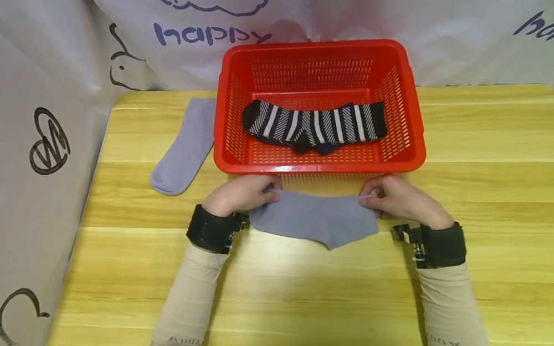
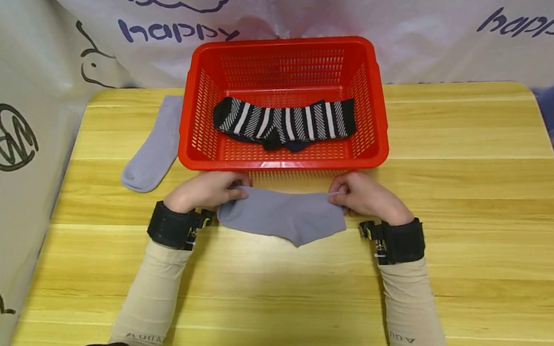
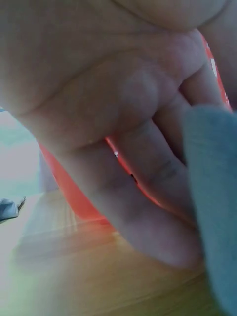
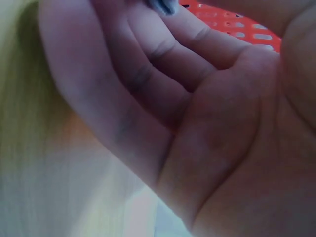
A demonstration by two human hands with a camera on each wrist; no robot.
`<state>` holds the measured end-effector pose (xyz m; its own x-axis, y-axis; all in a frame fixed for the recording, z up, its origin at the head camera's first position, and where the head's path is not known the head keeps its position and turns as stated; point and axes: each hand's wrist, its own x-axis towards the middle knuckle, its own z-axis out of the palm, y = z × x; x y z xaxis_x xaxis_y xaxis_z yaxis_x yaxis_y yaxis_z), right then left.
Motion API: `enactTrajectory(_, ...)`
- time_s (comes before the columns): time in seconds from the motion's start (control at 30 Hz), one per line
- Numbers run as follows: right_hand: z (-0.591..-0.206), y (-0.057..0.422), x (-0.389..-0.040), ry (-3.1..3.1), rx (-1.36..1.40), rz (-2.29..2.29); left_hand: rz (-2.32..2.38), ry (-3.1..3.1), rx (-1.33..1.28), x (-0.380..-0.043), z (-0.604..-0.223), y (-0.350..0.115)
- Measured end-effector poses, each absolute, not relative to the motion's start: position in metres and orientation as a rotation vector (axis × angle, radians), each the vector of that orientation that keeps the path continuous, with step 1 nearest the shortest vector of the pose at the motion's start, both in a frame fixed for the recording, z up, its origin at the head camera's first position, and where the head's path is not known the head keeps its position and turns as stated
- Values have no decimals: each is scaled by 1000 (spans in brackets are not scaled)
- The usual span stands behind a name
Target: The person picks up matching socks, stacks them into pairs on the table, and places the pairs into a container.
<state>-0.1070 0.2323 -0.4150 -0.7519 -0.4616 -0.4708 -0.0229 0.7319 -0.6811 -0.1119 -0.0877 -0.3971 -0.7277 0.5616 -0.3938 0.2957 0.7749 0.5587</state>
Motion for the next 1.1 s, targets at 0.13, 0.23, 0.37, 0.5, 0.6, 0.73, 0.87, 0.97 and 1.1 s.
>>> enactTrajectory(0.13, -416, 232, -108, 2314, -360, -878, 632, 2439, 646, -112, -397, -85)
enactTrajectory(0.23, -417, 231, -108, 2343, -355, -881, 637, 2452, 664, -111, -397, -81)
enactTrajectory(0.37, -418, 230, -108, 2377, -375, -892, 638, 2460, 687, -109, -397, -75)
enactTrajectory(0.5, -419, 230, -109, 2403, -416, -909, 622, 2476, 717, -107, -398, -67)
enactTrajectory(0.6, -420, 231, -109, 2415, -432, -923, 613, 2478, 750, -105, -400, -60)
enactTrajectory(0.73, -421, 234, -110, 2426, -439, -924, 605, 2466, 789, -102, -400, -51)
enactTrajectory(0.87, -420, 239, -110, 2442, -437, -918, 621, 2463, 802, -100, -399, -47)
enactTrajectory(0.97, -418, 242, -110, 2468, -437, -902, 635, 2455, 796, -100, -399, -46)
enactTrajectory(1.1, -414, 244, -108, 2496, -420, -848, 613, 2435, 769, -100, -400, -46)
